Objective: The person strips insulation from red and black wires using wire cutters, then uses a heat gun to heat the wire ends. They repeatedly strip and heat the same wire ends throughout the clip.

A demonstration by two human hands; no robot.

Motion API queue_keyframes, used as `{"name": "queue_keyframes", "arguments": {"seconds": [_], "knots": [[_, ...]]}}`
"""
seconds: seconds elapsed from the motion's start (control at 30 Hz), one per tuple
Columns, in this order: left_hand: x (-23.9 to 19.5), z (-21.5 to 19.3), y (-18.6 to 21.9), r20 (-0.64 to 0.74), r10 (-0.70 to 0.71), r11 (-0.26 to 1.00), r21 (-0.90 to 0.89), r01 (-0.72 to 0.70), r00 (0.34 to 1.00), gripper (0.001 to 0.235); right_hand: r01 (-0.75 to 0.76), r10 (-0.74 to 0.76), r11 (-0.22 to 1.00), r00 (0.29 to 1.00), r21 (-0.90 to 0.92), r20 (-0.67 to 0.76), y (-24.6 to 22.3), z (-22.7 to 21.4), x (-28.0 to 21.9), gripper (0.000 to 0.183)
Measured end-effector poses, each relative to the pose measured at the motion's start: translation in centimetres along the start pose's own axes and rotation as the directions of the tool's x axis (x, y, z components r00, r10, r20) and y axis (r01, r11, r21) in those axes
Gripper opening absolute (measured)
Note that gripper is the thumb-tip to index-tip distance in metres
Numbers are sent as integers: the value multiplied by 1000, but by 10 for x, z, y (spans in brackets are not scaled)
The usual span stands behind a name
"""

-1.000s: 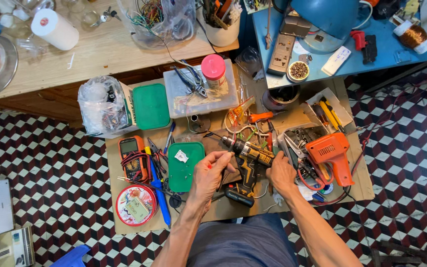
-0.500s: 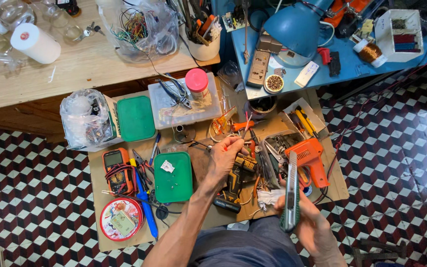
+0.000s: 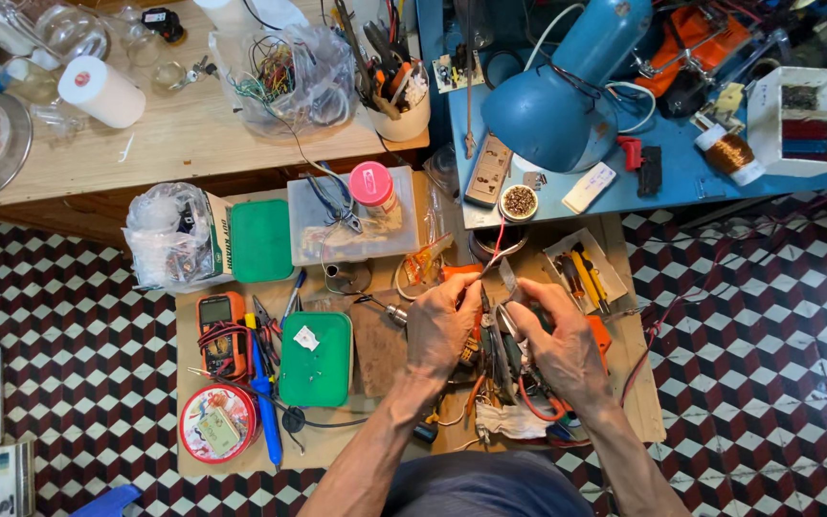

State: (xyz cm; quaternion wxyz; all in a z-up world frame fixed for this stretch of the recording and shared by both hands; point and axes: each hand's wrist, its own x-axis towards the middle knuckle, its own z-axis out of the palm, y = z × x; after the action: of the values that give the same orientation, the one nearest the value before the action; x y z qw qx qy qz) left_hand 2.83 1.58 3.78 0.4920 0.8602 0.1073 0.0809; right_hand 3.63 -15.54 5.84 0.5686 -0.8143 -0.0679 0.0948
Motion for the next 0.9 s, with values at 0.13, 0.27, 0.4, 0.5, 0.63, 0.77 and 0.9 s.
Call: {"name": "queue_keyframes", "arguments": {"seconds": [0.13, 0.27, 0.4, 0.5, 0.63, 0.77, 0.9], "knots": [[6, 15, 2, -34, 107, 991, 82, -104, 994, 15, -32, 31, 999, 984, 2, 175, 6, -6, 22, 60], [11, 24, -1, -30, 74, 995, 69, -72, 997, 12, -143, 146, 989, 958, -31, 246, 11, -9, 43, 62], [15, 30, -1, -70, 87, 996, 7, -87, 994, 13, -298, 249, 948, 914, 112, 321, 17, -13, 52, 66], [18, 32, 1, -87, 102, 995, -2, -103, 991, 14, -308, 261, 943, 918, 123, 298, 20, -13, 53, 68], [19, 33, 3, -91, 94, 996, -4, -95, 991, 14, -338, 261, 921, 906, 196, 334, 23, -13, 55, 69], [18, 31, 3, -116, 119, 991, -40, -124, 986, 14, -349, 272, 912, 908, 215, 318, 23, -9, 53, 68], [18, 28, 3, -138, 142, 987, -52, -151, 980, 16, -441, 352, 858, 878, 262, 326, 27, -4, 52, 67]]}}
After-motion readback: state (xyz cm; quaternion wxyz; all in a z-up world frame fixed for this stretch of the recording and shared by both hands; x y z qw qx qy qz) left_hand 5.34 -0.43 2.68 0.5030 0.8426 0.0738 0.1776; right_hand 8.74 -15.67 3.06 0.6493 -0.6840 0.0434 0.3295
